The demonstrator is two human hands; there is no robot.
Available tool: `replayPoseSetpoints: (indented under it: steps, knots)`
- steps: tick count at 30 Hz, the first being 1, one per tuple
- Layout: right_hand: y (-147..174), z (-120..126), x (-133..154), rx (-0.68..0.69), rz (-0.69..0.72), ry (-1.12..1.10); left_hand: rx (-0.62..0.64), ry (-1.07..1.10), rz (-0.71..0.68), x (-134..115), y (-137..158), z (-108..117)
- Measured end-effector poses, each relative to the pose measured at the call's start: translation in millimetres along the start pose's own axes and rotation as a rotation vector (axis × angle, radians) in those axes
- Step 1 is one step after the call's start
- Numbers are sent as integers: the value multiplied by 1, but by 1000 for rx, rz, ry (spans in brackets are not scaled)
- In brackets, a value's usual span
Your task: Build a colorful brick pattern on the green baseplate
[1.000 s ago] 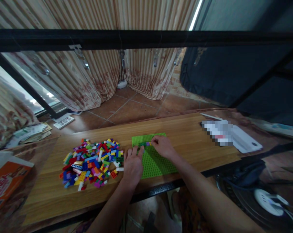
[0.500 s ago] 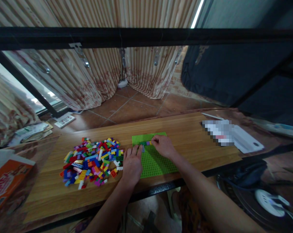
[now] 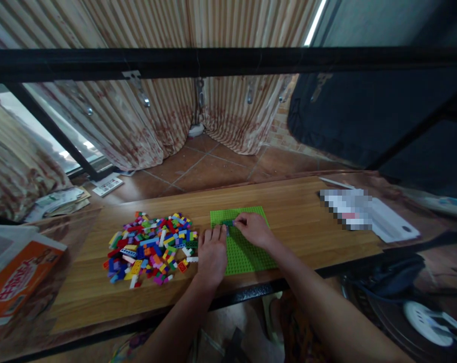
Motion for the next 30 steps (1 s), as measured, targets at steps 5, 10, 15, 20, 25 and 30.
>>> replayPoseSetpoints:
  steps: [5,10,15,20,25,30]
  knots:
    - [0,-2,-2,-10,-11,0,2,124,-18,8,-4,-4]
    - [1,-2,-2,-1,-7,-4,-16,213,-20,14,-4,-5]
    - [0,2,-3,-13,15,5,-6,145,-85,1,16,-5]
    - [-1,4,-6,-16,15,-14,6,56,-67,-7,22,-3]
    - [-1,3,-5,-23,-5,-42,16,-28,-68,-11,19,1]
    - [-1,4,-1,-49,-7,-68,-7,-51,-48,-11,20,0]
Point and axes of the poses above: each hand's wrist, its own y-axis away from the middle knuckle, its own z-axis out of the back of the hand, x = y × z, the point moved 2 cm from there along -y, towards the middle knuckle, and after that the axes turned 13 degrees about z, right-handed, at the moved point
